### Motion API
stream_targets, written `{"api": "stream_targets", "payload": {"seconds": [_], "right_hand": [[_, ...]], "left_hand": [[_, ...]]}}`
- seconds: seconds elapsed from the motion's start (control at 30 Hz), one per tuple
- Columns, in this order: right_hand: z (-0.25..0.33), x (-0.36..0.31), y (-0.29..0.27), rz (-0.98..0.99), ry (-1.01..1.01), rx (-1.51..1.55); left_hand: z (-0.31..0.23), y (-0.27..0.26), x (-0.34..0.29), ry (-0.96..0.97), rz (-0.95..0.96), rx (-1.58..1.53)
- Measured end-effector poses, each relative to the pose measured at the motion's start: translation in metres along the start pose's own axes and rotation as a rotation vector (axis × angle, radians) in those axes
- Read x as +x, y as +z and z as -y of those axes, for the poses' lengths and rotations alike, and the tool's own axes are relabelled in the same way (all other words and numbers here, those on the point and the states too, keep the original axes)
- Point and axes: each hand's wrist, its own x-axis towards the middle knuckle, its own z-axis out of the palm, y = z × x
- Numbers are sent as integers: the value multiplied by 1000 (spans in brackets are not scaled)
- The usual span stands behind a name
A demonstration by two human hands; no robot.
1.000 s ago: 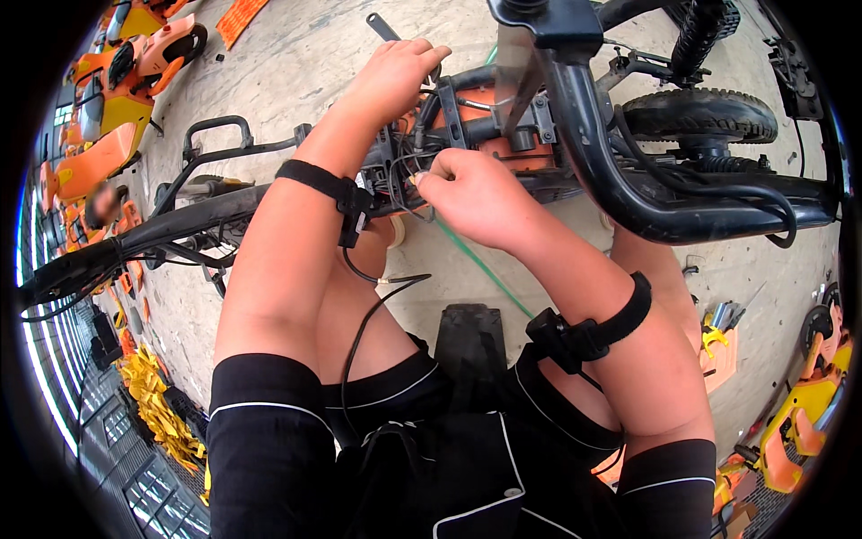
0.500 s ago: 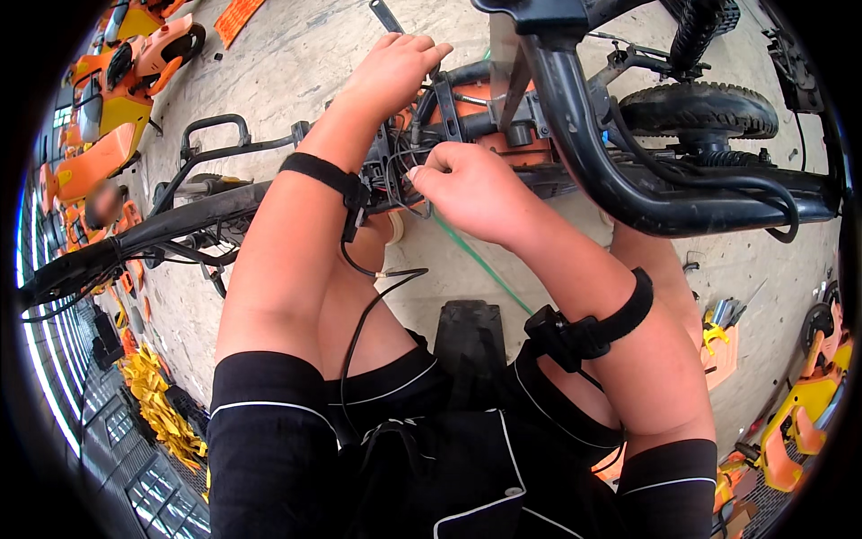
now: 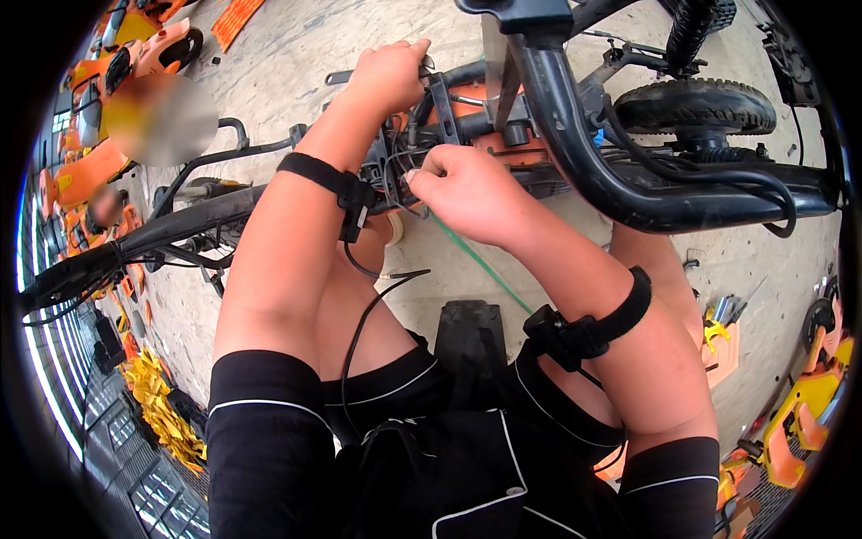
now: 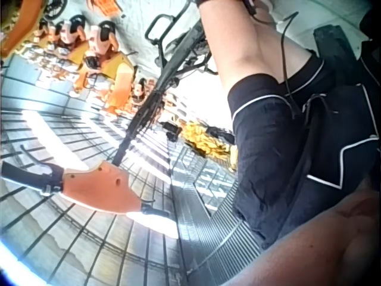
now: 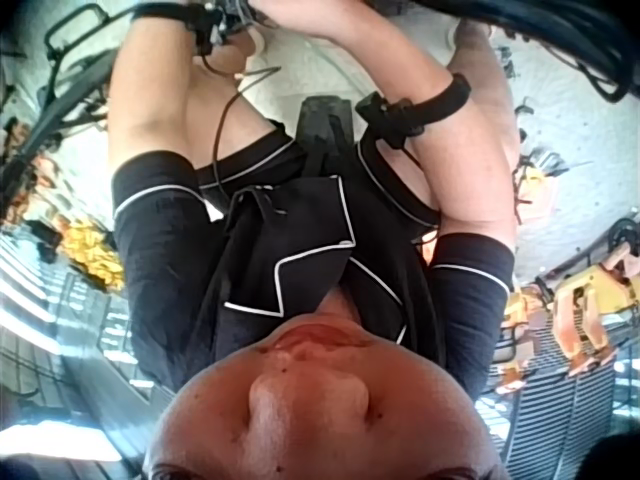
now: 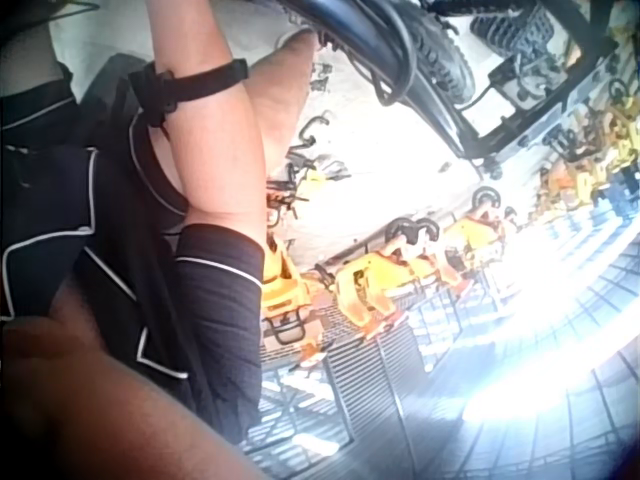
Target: The person connects wiring and secures components on a scooter frame using an adjustable wrench and an electric screwdriver.
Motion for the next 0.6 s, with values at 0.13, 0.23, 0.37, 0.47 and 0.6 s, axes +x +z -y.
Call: {"api": "stream_targets", "payload": {"seconds": [0.13,0.23,0.37,0.47,0.6], "right_hand": [[-5,1,1,-4,14,5],[-16,4,8,-29,-100,95],[-27,25,36,-94,-124,137],[-39,36,42,-136,-309,-260],[-23,42,42,-103,-168,-11]], "left_hand": [[10,12,3,-11,-42,-137],[22,21,5,64,-124,-178],[33,21,10,203,-165,-196],[25,14,13,229,-192,-286],[16,1,0,182,-173,-338]]}}
